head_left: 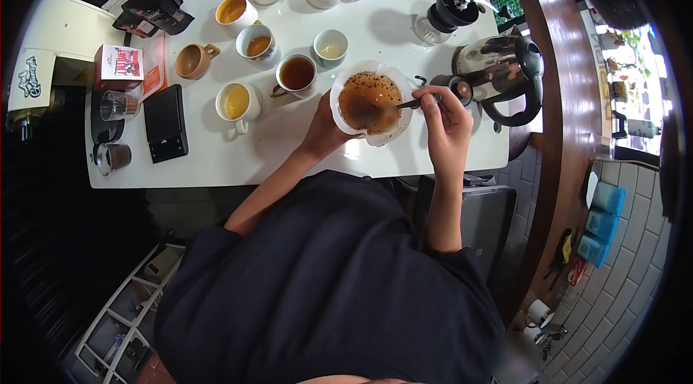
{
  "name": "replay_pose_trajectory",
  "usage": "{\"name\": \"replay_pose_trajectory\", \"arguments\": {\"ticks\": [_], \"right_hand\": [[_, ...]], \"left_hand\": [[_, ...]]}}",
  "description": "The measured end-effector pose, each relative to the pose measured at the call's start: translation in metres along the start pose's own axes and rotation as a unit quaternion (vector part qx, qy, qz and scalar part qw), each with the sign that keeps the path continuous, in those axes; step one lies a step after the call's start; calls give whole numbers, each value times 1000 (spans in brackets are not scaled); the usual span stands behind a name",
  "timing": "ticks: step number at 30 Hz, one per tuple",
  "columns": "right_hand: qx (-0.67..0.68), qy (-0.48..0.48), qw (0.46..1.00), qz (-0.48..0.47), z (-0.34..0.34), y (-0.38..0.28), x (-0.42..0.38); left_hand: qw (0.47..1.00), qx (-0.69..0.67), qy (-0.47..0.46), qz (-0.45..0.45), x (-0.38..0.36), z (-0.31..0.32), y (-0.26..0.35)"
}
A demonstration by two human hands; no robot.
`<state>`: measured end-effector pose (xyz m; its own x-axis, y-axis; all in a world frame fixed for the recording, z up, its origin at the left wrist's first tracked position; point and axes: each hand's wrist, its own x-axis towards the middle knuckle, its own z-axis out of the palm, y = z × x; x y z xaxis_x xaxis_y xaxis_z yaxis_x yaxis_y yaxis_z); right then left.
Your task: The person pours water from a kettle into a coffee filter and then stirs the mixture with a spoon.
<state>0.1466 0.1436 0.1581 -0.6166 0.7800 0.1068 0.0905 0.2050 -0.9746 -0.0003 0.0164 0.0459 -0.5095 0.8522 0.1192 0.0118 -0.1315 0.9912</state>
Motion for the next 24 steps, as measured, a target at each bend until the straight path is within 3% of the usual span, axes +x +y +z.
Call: {"name": "replay_pose_trajectory", "arguments": {"ticks": [5,14,18,20,24], "right_hand": [[53,-1,999,10,-2,0,0],[42,10,999,6,-8,-1,-5],[40,-14,996,-84,-8,-9,-7],[-8,-22,988,-153,-8,-16,-7],[-114,-39,972,-202,-7,-32,-12]], "left_hand": [[998,54,-2,34,0,-1,-4],[1000,15,13,7,-2,1,3],[1000,-13,-2,7,3,2,16],[1000,-5,-2,-1,4,4,26],[1000,-25,-14,1,6,5,20]]}}
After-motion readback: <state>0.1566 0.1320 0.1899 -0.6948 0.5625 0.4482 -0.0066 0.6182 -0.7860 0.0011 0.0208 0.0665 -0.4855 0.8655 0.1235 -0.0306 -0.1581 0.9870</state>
